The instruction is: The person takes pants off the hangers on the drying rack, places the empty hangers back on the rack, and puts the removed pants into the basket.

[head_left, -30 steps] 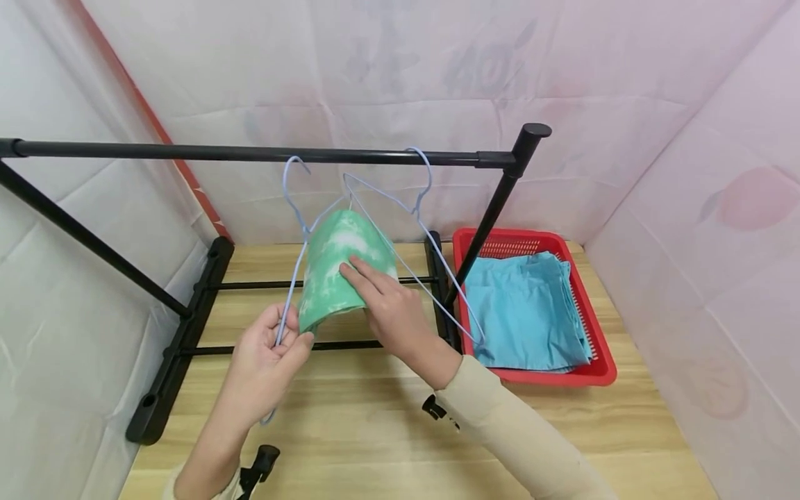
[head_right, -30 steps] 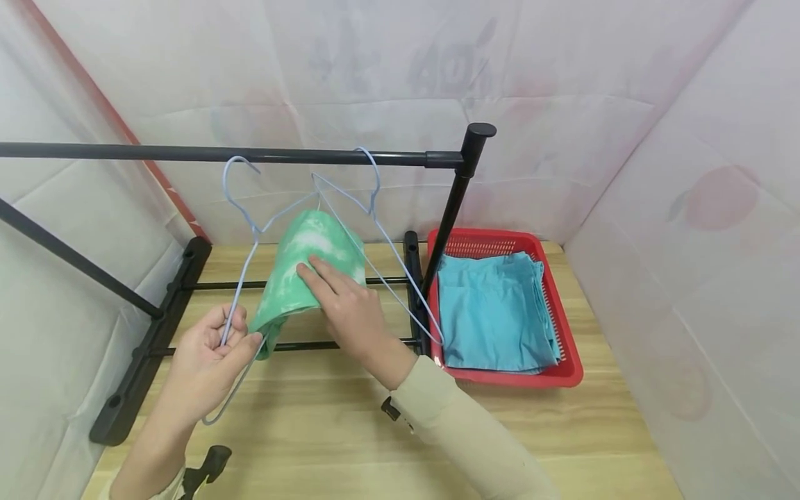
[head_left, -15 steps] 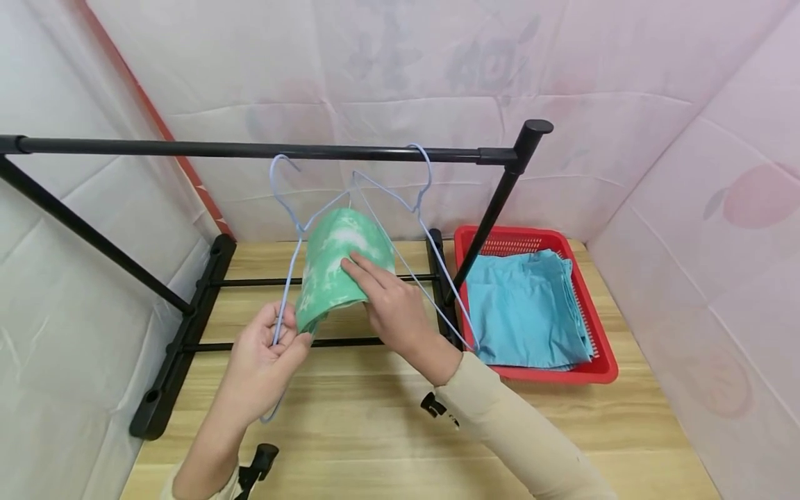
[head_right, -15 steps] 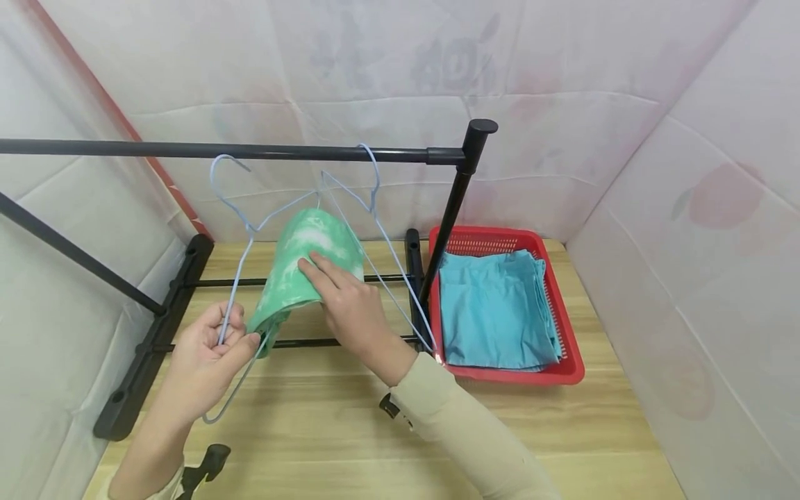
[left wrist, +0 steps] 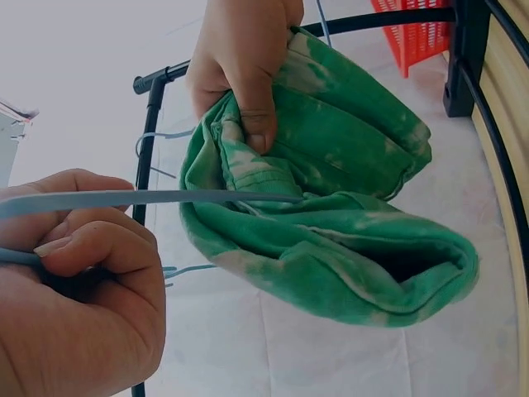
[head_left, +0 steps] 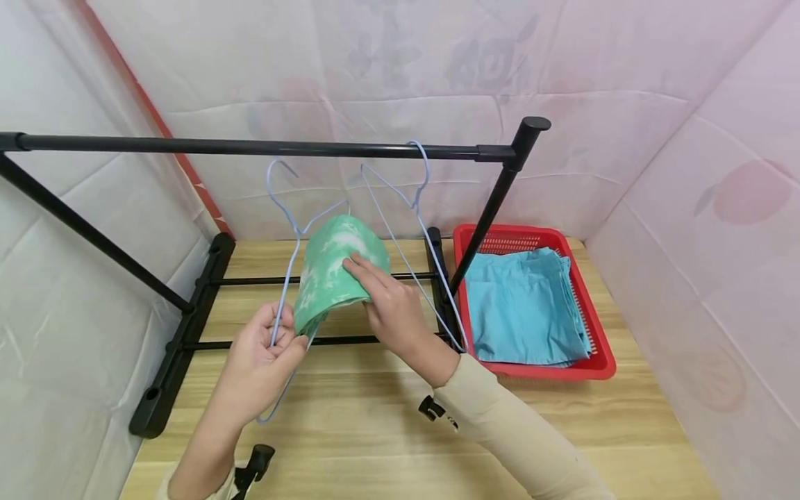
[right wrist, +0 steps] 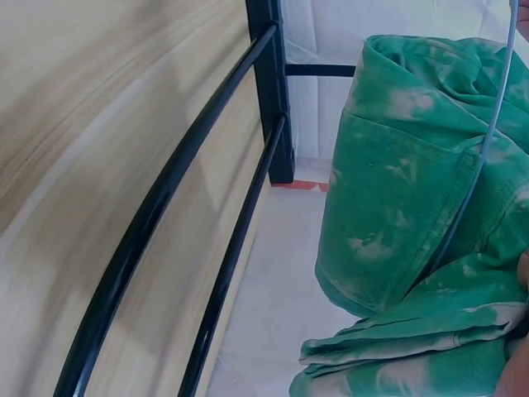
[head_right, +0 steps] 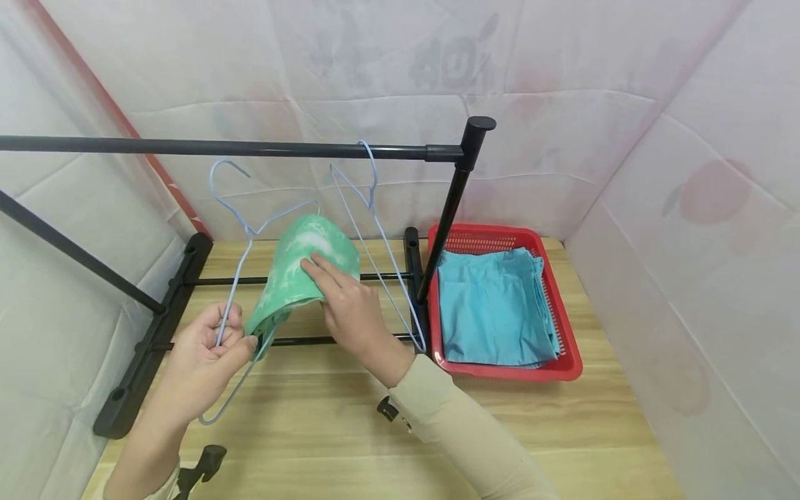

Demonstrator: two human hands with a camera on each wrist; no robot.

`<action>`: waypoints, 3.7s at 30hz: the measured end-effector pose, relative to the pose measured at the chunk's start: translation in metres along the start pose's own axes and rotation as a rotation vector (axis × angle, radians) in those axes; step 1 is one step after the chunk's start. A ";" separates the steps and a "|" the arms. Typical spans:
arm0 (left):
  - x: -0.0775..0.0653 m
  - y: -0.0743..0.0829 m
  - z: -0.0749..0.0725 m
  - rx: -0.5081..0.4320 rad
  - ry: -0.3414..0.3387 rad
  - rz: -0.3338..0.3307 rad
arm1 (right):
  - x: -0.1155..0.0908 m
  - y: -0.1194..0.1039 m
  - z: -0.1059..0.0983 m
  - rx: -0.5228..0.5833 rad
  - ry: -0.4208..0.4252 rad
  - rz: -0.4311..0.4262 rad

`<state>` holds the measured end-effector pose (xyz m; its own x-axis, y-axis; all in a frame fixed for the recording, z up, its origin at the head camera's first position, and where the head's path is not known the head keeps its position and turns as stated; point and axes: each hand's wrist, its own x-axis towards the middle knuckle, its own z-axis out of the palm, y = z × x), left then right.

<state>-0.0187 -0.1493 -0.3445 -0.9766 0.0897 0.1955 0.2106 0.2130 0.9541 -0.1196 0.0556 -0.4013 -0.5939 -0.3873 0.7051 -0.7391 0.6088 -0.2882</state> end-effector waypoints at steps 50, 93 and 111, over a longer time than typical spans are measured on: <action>-0.012 -0.010 -0.040 0.196 0.098 -0.105 | -0.001 0.020 -0.028 0.299 0.024 0.153; -0.010 -0.019 -0.062 0.163 0.041 -0.100 | -0.036 0.040 -0.083 0.372 0.013 0.126; -0.013 -0.019 -0.072 0.241 0.060 -0.117 | -0.039 0.052 -0.094 0.399 0.093 0.093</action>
<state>-0.0131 -0.2245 -0.3491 -0.9942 -0.0048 0.1073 0.0940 0.4450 0.8906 -0.1052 0.1675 -0.3824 -0.6462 -0.2682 0.7145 -0.7597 0.3149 -0.5689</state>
